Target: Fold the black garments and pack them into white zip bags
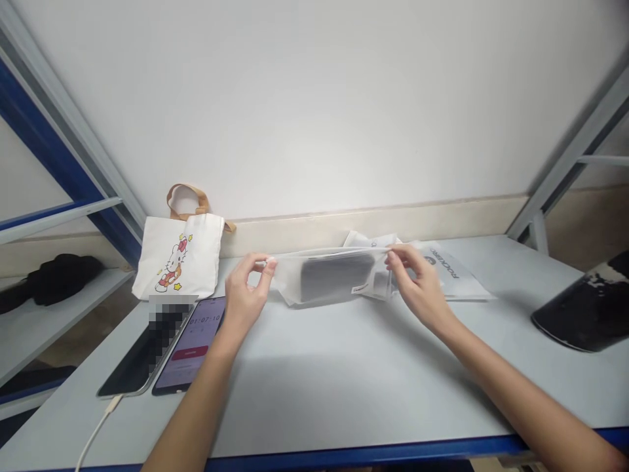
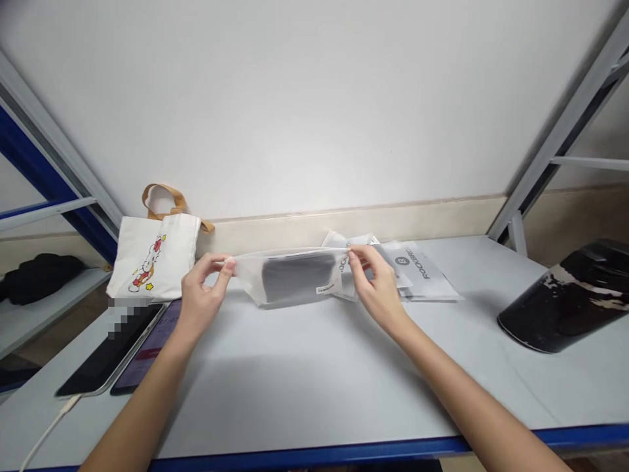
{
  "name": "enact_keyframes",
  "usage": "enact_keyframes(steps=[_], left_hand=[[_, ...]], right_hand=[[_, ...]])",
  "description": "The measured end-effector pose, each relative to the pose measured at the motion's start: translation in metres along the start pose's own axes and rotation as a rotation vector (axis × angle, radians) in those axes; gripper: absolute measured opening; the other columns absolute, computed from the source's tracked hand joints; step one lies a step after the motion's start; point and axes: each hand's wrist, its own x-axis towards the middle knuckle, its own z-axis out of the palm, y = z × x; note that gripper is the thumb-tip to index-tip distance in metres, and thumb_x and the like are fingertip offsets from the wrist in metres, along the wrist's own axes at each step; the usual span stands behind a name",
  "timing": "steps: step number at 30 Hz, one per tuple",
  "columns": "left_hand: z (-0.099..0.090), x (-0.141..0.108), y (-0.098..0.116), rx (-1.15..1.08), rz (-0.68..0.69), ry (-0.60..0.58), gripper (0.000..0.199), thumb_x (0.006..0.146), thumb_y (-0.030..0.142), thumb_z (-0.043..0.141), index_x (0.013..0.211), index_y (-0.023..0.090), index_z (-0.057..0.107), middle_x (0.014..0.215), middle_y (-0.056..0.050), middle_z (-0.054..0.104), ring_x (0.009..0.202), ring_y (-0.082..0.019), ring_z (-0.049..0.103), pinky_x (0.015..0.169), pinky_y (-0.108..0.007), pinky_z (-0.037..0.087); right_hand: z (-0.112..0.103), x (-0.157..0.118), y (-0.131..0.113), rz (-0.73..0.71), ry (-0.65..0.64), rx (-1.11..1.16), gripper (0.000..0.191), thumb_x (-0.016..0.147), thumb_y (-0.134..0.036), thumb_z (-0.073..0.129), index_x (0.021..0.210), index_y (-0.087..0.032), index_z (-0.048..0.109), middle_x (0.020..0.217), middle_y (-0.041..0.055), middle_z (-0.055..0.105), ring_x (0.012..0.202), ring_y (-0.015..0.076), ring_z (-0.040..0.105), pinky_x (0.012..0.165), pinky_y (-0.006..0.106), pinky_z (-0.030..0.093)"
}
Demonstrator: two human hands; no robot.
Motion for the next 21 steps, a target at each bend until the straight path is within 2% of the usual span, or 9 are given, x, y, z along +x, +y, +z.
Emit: enact_keyframes(steps=[2, 4, 6, 9, 12, 15, 17, 19, 21], left_hand=[[0.003, -0.004, 0.001, -0.06, -0.063, 0.073, 0.019, 0.088, 0.037, 0.05, 0.085, 0.019, 0.056, 0.072, 0.001, 0.061, 0.062, -0.011, 0.061, 0.061, -0.022, 0.048], [0.006, -0.008, 0.001, -0.008, -0.03, 0.221, 0.018, 0.089, 0.036, 0.048, 0.088, 0.019, 0.054, 0.073, 0.0, 0.061, 0.063, -0.011, 0.061, 0.061, -0.021, 0.048], [0.007, -0.011, 0.0, 0.096, 0.071, 0.368, 0.015, 0.089, 0.033, 0.049, 0.09, 0.018, 0.053, 0.075, 0.0, 0.061, 0.063, -0.011, 0.061, 0.061, -0.021, 0.048], [0.007, -0.014, -0.004, 0.181, 0.196, 0.484, 0.012, 0.089, 0.029, 0.05, 0.091, 0.018, 0.051, 0.075, -0.001, 0.061, 0.059, -0.01, 0.059, 0.059, -0.022, 0.047], [0.005, -0.012, -0.006, 0.182, 0.225, 0.559, 0.011, 0.089, 0.029, 0.05, 0.092, 0.018, 0.05, 0.078, -0.001, 0.059, 0.06, -0.009, 0.057, 0.058, -0.021, 0.045], [0.004, -0.01, -0.005, 0.149, 0.169, 0.608, 0.015, 0.09, 0.033, 0.047, 0.092, 0.018, 0.047, 0.08, -0.001, 0.056, 0.06, -0.009, 0.055, 0.057, -0.021, 0.043], [0.005, -0.011, -0.004, 0.121, 0.121, 0.601, 0.019, 0.091, 0.037, 0.046, 0.093, 0.018, 0.046, 0.081, -0.001, 0.055, 0.059, -0.008, 0.054, 0.056, -0.021, 0.043], [0.007, -0.012, -0.003, 0.105, 0.104, 0.573, 0.021, 0.09, 0.039, 0.046, 0.093, 0.018, 0.046, 0.08, -0.001, 0.054, 0.058, -0.008, 0.053, 0.056, -0.021, 0.042], [0.01, -0.015, 0.0, 0.093, 0.087, 0.542, 0.02, 0.09, 0.038, 0.046, 0.094, 0.018, 0.046, 0.08, -0.001, 0.055, 0.058, -0.008, 0.053, 0.055, -0.021, 0.042]], right_hand=[[0.005, -0.001, 0.011, 0.079, -0.111, -0.129, 0.039, 0.094, -0.045, 0.032, 0.122, -0.025, 0.049, 0.101, 0.008, 0.064, 0.095, 0.0231, 0.059, 0.085, 0.041, 0.045], [0.011, -0.004, 0.021, 0.1, -0.229, -0.339, 0.049, 0.091, -0.051, 0.033, 0.13, -0.023, 0.044, 0.115, 0.0128, 0.061, 0.108, 0.0291, 0.055, 0.091, 0.049, 0.04], [0.019, -0.011, 0.028, 0.044, -0.343, -0.541, 0.058, 0.084, -0.058, 0.042, 0.13, -0.023, 0.046, 0.129, 0.0164, 0.052, 0.119, 0.0344, 0.047, 0.096, 0.053, 0.035], [0.029, -0.02, 0.035, -0.094, -0.49, -0.679, 0.064, 0.079, -0.06, 0.05, 0.133, -0.025, 0.046, 0.141, 0.0157, 0.04, 0.128, 0.0361, 0.037, 0.101, 0.052, 0.03], [0.032, -0.023, 0.042, -0.193, -0.589, -0.69, 0.048, 0.089, -0.047, 0.039, 0.132, -0.029, 0.047, 0.141, 0.0131, 0.042, 0.129, 0.0309, 0.038, 0.105, 0.053, 0.024], [0.026, -0.02, 0.048, -0.193, -0.557, -0.726, 0.042, 0.09, -0.029, 0.036, 0.129, -0.026, 0.051, 0.136, 0.0137, 0.048, 0.128, 0.0298, 0.04, 0.105, 0.056, 0.021], [0.021, -0.016, 0.044, -0.151, -0.513, -0.71, 0.042, 0.087, -0.024, 0.038, 0.126, -0.022, 0.054, 0.133, 0.0155, 0.05, 0.128, 0.0312, 0.04, 0.105, 0.057, 0.02], [0.017, -0.013, 0.032, -0.098, -0.501, -0.538, 0.04, 0.088, -0.027, 0.037, 0.124, -0.022, 0.054, 0.133, 0.0143, 0.051, 0.127, 0.0296, 0.041, 0.106, 0.054, 0.024], [0.014, -0.013, 0.012, -0.012, -0.53, -0.195, 0.041, 0.093, -0.038, 0.03, 0.124, -0.025, 0.054, 0.128, 0.0103, 0.055, 0.12, 0.0256, 0.048, 0.1, 0.047, 0.036]])
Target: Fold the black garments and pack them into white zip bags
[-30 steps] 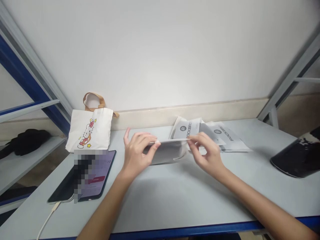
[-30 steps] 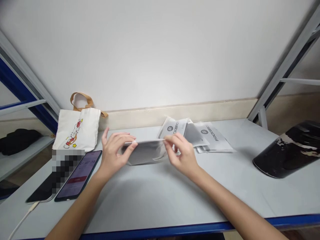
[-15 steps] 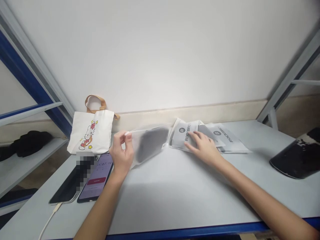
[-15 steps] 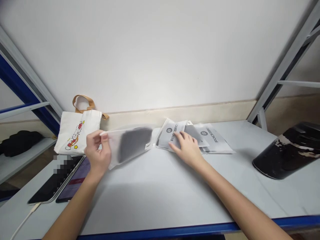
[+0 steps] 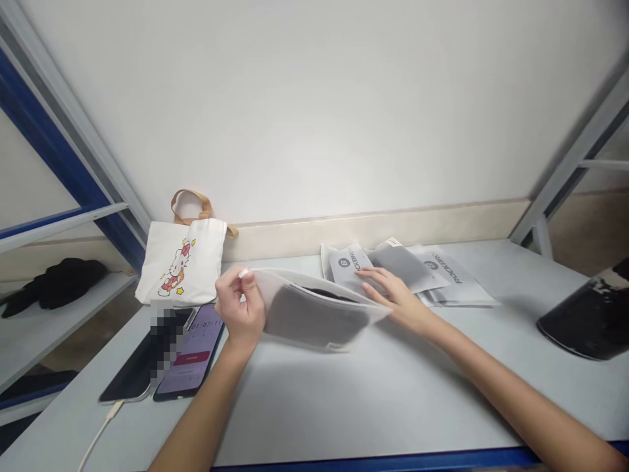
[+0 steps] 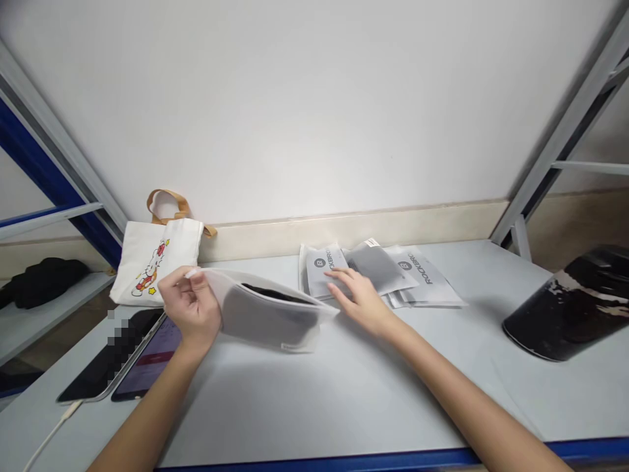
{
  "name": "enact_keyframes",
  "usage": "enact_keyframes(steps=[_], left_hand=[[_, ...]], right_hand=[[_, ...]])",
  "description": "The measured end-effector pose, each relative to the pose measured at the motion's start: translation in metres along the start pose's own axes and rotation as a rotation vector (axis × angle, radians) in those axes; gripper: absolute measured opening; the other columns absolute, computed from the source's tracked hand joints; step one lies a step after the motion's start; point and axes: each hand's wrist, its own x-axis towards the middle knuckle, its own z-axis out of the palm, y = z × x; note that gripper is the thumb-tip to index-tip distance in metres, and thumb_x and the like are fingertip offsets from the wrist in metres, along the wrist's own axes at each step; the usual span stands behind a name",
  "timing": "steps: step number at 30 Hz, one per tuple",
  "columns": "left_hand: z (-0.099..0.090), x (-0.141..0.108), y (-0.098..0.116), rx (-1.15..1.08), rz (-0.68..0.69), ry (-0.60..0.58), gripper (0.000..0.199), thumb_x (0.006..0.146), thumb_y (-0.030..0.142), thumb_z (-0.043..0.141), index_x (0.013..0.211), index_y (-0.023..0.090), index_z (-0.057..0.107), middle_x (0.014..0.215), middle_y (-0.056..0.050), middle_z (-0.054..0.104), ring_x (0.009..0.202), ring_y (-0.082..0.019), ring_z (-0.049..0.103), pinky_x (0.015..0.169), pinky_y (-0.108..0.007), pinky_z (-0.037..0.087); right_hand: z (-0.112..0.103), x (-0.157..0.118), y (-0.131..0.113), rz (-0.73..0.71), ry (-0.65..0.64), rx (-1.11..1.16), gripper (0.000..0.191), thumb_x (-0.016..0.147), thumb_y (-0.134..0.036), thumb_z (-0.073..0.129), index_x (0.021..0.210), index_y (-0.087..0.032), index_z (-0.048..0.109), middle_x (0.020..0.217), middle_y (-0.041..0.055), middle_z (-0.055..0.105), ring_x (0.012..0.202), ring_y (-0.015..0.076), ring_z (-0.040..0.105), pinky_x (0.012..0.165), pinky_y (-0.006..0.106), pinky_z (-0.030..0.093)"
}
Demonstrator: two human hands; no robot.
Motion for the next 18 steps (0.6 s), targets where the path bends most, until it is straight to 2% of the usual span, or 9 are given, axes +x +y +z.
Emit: enact_keyframes(steps=[3, 5, 6, 8, 10, 12, 14, 16, 18], left_hand=[[0.001, -0.004, 0.005, -0.032, -0.068, -0.03, 0.017, 0.091, 0.036, 0.046, 0.094, 0.019, 0.046, 0.079, 0.0, 0.054, 0.057, -0.008, 0.052, 0.053, -0.02, 0.041], [0.002, -0.005, 0.008, -0.061, -0.122, -0.032, 0.016, 0.092, 0.035, 0.045, 0.094, 0.019, 0.045, 0.076, 0.001, 0.052, 0.054, -0.007, 0.05, 0.052, -0.019, 0.039], [0.003, -0.005, 0.009, -0.072, -0.148, -0.031, 0.016, 0.092, 0.034, 0.044, 0.095, 0.019, 0.045, 0.075, 0.002, 0.051, 0.053, -0.006, 0.049, 0.052, -0.019, 0.038], [0.005, -0.008, 0.009, -0.092, -0.184, -0.032, 0.016, 0.093, 0.034, 0.043, 0.095, 0.018, 0.045, 0.073, 0.003, 0.05, 0.052, -0.006, 0.048, 0.051, -0.019, 0.038], [0.007, -0.011, 0.009, -0.113, -0.189, -0.046, 0.015, 0.093, 0.033, 0.043, 0.096, 0.019, 0.045, 0.075, 0.002, 0.051, 0.056, -0.007, 0.05, 0.053, -0.019, 0.039], [0.009, -0.014, 0.009, -0.144, -0.16, -0.079, 0.012, 0.093, 0.03, 0.042, 0.099, 0.019, 0.045, 0.083, -0.001, 0.054, 0.066, -0.01, 0.056, 0.06, -0.021, 0.044], [0.009, -0.015, 0.011, -0.176, -0.089, -0.129, 0.015, 0.093, 0.023, 0.041, 0.107, 0.019, 0.046, 0.097, -0.006, 0.058, 0.086, -0.014, 0.06, 0.075, -0.027, 0.047], [0.008, -0.015, 0.015, -0.179, 0.057, -0.158, 0.026, 0.088, 0.016, 0.048, 0.114, 0.019, 0.046, 0.107, -0.009, 0.059, 0.103, -0.018, 0.058, 0.088, -0.034, 0.045], [0.006, -0.015, 0.023, -0.195, 0.215, -0.213, 0.035, 0.081, 0.007, 0.054, 0.113, 0.02, 0.049, 0.104, -0.007, 0.063, 0.1, -0.018, 0.06, 0.088, -0.034, 0.046]], right_hand=[[-0.005, -0.007, -0.028, -0.027, -0.029, 0.502, 0.065, 0.094, -0.052, 0.004, 0.116, -0.025, 0.058, 0.105, 0.0081, 0.066, 0.094, 0.0217, 0.061, 0.079, 0.038, 0.05], [-0.005, -0.014, -0.039, -0.13, 0.026, 0.613, 0.079, 0.088, -0.061, -0.004, 0.108, -0.023, 0.062, 0.093, 0.0084, 0.066, 0.079, 0.0208, 0.061, 0.065, 0.035, 0.05], [-0.005, -0.017, -0.041, -0.205, 0.073, 0.594, 0.078, 0.087, -0.066, 0.001, 0.106, -0.023, 0.062, 0.09, 0.0081, 0.066, 0.074, 0.0202, 0.06, 0.059, 0.033, 0.049], [-0.002, -0.022, -0.042, -0.352, 0.171, 0.439, 0.061, 0.086, -0.067, 0.025, 0.109, -0.024, 0.061, 0.087, 0.007, 0.065, 0.069, 0.0187, 0.058, 0.054, 0.031, 0.046], [0.0, -0.024, -0.039, -0.424, 0.238, 0.231, 0.039, 0.089, -0.048, 0.045, 0.118, -0.024, 0.056, 0.088, 0.0061, 0.066, 0.07, 0.0178, 0.059, 0.057, 0.03, 0.046], [0.002, -0.023, -0.034, -0.414, 0.274, 0.08, 0.036, 0.089, -0.028, 0.048, 0.125, -0.025, 0.05, 0.093, 0.0056, 0.068, 0.073, 0.0171, 0.062, 0.061, 0.029, 0.048], [0.001, -0.02, -0.03, -0.379, 0.306, 0.017, 0.038, 0.09, -0.02, 0.045, 0.128, -0.026, 0.047, 0.101, 0.0058, 0.068, 0.078, 0.017, 0.064, 0.064, 0.029, 0.05], [0.0, -0.017, -0.026, -0.362, 0.325, -0.009, 0.039, 0.091, -0.017, 0.042, 0.128, -0.028, 0.047, 0.11, 0.0059, 0.066, 0.084, 0.0172, 0.065, 0.065, 0.028, 0.05], [0.0, -0.015, -0.024, -0.373, 0.323, -0.009, 0.04, 0.091, -0.014, 0.04, 0.127, -0.03, 0.048, 0.115, 0.0052, 0.063, 0.09, 0.0164, 0.064, 0.066, 0.027, 0.051]])
